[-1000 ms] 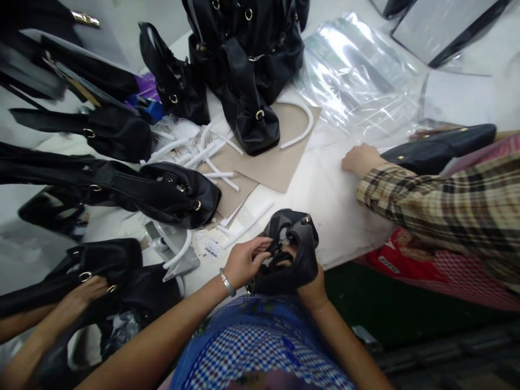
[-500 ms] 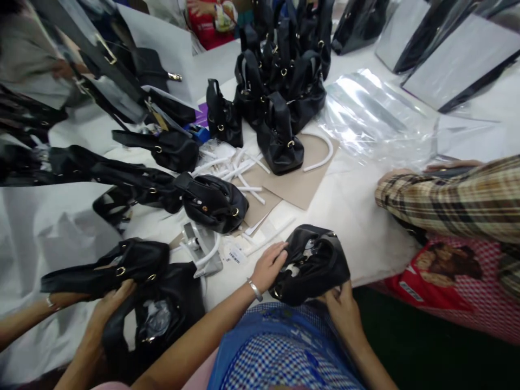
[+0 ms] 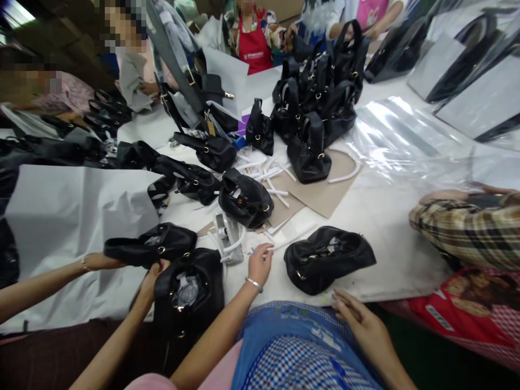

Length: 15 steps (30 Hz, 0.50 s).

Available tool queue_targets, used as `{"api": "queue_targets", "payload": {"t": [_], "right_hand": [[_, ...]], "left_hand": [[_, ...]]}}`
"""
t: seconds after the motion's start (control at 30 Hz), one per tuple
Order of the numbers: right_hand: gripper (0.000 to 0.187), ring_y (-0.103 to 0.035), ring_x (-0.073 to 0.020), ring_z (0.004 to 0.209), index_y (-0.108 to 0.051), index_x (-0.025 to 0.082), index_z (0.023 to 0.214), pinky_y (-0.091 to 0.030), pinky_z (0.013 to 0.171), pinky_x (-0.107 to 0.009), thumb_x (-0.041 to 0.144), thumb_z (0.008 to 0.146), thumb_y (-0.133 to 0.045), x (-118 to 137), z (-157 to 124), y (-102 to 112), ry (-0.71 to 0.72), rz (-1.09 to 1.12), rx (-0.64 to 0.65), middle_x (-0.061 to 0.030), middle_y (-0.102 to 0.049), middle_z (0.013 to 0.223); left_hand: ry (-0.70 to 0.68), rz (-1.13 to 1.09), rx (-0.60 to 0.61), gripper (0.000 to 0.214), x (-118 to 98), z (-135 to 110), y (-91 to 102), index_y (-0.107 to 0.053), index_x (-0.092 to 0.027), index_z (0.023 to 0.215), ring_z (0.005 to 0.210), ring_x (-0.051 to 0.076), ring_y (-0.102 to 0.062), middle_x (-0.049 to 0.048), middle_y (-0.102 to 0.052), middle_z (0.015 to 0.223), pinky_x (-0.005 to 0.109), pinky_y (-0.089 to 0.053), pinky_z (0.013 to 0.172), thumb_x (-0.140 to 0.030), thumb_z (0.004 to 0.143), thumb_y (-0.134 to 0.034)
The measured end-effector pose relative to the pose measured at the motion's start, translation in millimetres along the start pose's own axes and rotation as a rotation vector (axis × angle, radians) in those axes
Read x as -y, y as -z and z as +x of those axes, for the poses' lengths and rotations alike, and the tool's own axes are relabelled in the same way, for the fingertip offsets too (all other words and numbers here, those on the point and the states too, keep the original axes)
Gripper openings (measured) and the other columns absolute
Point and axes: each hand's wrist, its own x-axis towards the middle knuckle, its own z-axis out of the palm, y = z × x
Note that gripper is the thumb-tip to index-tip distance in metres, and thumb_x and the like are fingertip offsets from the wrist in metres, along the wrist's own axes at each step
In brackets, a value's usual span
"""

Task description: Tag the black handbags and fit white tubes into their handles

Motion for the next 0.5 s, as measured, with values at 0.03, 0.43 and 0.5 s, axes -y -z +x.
{"api": "queue_targets", "payload": {"t": [0.03, 0.43, 0.5], "right_hand": [[0.061, -0.064, -0.0272, 0.101, -0.06, 0.017, 0.118, -0.056, 0.082, -0.032, 0.052, 0.068, -0.066, -4.9, -2.5, 2.2, -0.004, -0.039, 0.052, -0.011, -0.064, 0.117], [0.05, -0.065, -0.0251, 0.097, -0.066, 0.018, 0.109, -0.052, 0.089, -0.034, 0.053, 0.075, -0.06, 9.2, -11.4, -9.1, 0.274, -0.374, 0.298, -0.0104, -0.069, 0.106], [0.049, -0.066, -0.0246, 0.095, -0.066, 0.018, 0.109, -0.052, 0.088, -0.034, 0.053, 0.076, -0.057, 9.2, -9.2, -11.9, 0.314, -0.415, 0.32, -0.011, -0.07, 0.104]], "left_hand": [[0.01, 0.092, -0.022, 0.027, 13.9, -2.2, 10.2, -0.062, -0.016, 0.104, 0.104, 0.018, -0.058, 0.0093, -0.063, 0.109, 0.033, -0.048, 0.093, -0.01, 0.083, -0.045], [0.067, 0.819, 0.277, 0.069, 34.2, 25.1, 34.6, -0.034, -0.018, 0.134, 0.099, 0.023, -0.059, 0.0138, -0.045, 0.132, 0.031, -0.052, 0.078, -0.002, 0.071, -0.06], [0.03, 0.829, 0.28, 0.068, 34.4, 29.3, 37.5, -0.039, -0.017, 0.129, 0.097, 0.022, -0.059, 0.0128, -0.051, 0.122, 0.03, -0.05, 0.079, -0.005, 0.068, -0.067]]}}
